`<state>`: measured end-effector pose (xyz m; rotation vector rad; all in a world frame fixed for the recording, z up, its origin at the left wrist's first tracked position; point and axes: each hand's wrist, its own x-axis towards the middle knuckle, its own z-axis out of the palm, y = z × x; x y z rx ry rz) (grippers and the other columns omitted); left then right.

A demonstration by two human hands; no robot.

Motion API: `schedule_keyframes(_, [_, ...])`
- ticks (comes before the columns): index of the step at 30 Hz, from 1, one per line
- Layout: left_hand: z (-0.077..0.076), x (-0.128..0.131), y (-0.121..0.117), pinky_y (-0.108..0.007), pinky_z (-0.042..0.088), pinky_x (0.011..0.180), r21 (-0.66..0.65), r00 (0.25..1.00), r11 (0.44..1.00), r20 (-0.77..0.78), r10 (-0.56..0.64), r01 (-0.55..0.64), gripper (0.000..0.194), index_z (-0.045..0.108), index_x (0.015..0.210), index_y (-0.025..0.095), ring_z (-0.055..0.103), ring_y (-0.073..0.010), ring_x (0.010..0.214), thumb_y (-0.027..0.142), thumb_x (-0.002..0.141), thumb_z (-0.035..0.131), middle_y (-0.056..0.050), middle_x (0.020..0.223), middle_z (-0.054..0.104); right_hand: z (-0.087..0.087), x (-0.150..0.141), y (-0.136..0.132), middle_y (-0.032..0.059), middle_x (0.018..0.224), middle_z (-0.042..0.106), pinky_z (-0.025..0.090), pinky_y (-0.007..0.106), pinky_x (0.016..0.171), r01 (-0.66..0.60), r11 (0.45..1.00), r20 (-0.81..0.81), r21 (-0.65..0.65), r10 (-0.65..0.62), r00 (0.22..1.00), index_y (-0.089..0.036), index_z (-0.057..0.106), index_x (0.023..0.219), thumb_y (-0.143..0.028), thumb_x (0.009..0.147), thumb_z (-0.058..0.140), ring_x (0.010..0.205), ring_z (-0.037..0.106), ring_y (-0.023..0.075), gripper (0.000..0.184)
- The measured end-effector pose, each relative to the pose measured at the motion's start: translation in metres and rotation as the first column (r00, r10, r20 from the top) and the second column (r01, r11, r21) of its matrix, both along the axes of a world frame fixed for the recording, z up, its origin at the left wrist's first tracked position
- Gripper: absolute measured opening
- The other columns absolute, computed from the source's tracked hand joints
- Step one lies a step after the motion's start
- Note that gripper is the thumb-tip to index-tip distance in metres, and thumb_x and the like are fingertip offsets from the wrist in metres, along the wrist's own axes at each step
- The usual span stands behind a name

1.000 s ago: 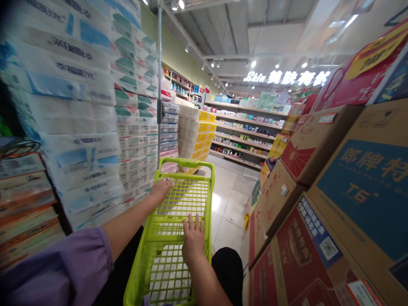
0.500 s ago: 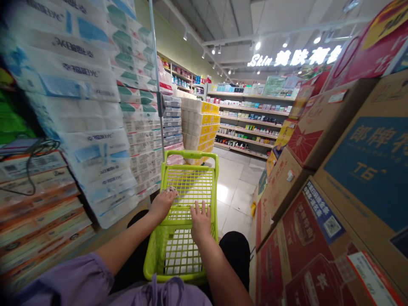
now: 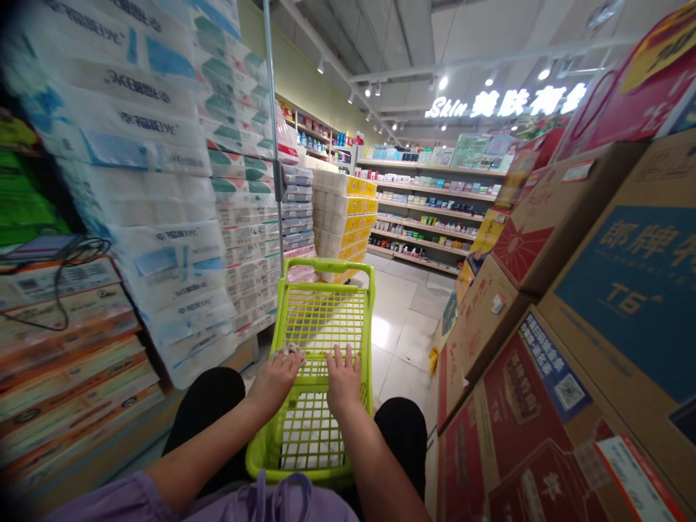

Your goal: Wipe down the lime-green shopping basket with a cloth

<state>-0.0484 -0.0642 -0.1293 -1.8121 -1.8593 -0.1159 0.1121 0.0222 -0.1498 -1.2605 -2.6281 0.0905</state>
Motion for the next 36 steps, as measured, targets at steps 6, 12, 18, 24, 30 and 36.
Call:
schedule_keyframes(6, [-0.005,0.005,-0.013,-0.037,0.049,0.079,-0.035,1.000,0.999,-0.007,-0.013,0.012,0.037,0.059,0.120,0.013,0.061,-0.0260,0.100,0.006,0.088,0.042,-0.013,0.107,0.066,0.001,0.000,0.000,0.0013,0.155,0.024,0.012,0.049,0.115,0.000,1.000,-0.018,-0.012,0.000,1.000,-0.024,0.041,0.141,-0.002,0.068,0.050,0.144,0.010,0.0319,0.076])
schedule_keyframes(12, [0.002,0.010,-0.014,-0.038,0.051,0.075,-0.067,1.000,0.998,0.008,-0.001,0.002,0.036,0.061,0.117,0.011,0.064,-0.0258,0.091,0.006,0.089,0.039,-0.014,0.101,0.067,-0.001,0.001,0.000,0.0028,0.155,0.025,0.014,0.050,0.114,-0.011,1.000,-0.025,-0.002,0.011,1.000,-0.022,0.042,0.140,-0.001,0.066,0.050,0.144,0.011,0.0331,0.077])
schedule_keyframes(18, [0.000,0.018,-0.017,-0.041,0.050,0.086,-0.068,0.999,0.998,0.051,-0.005,0.008,0.041,0.058,0.123,0.009,0.063,-0.0265,0.100,0.003,0.087,0.041,-0.017,0.103,0.067,-0.001,0.003,0.001,0.0027,0.155,0.024,0.014,0.050,0.114,-0.013,1.000,-0.021,-0.003,0.013,1.000,-0.023,0.041,0.141,-0.001,0.066,0.051,0.144,0.010,0.0305,0.078])
schedule_keyframes(24, [0.023,0.013,-0.019,-0.037,0.049,0.089,-0.228,0.957,0.973,0.286,0.044,0.023,0.041,0.059,0.123,0.017,0.064,-0.0234,0.102,0.006,0.086,0.044,-0.012,0.113,0.067,0.002,0.003,0.001,0.0024,0.155,0.023,0.015,0.049,0.115,-0.009,1.000,-0.016,-0.020,0.009,1.000,-0.023,0.041,0.141,-0.001,0.068,0.050,0.144,0.008,0.0295,0.077])
schedule_keyframes(30, [0.077,-0.017,0.034,-0.034,0.046,0.093,-0.087,0.895,0.996,0.445,0.029,0.011,0.043,0.057,0.126,0.022,0.060,-0.0203,0.112,0.009,0.088,0.041,-0.008,0.128,0.061,0.004,0.003,0.001,0.0021,0.156,0.022,0.014,0.050,0.115,0.005,1.000,-0.026,-0.031,-0.006,1.000,-0.024,0.040,0.142,-0.001,0.068,0.048,0.144,0.010,0.0300,0.077])
schedule_keyframes(36, [0.049,-0.007,0.067,-0.036,0.044,0.093,-0.166,0.922,0.979,0.384,-0.048,0.120,0.039,0.061,0.119,0.025,0.055,-0.0213,0.116,0.008,0.087,0.045,-0.006,0.124,0.063,0.004,0.007,0.002,0.0016,0.155,0.023,0.015,0.050,0.114,0.007,1.000,-0.024,-0.016,-0.008,1.000,-0.024,0.042,0.140,-0.002,0.071,0.047,0.144,0.011,0.0305,0.073])
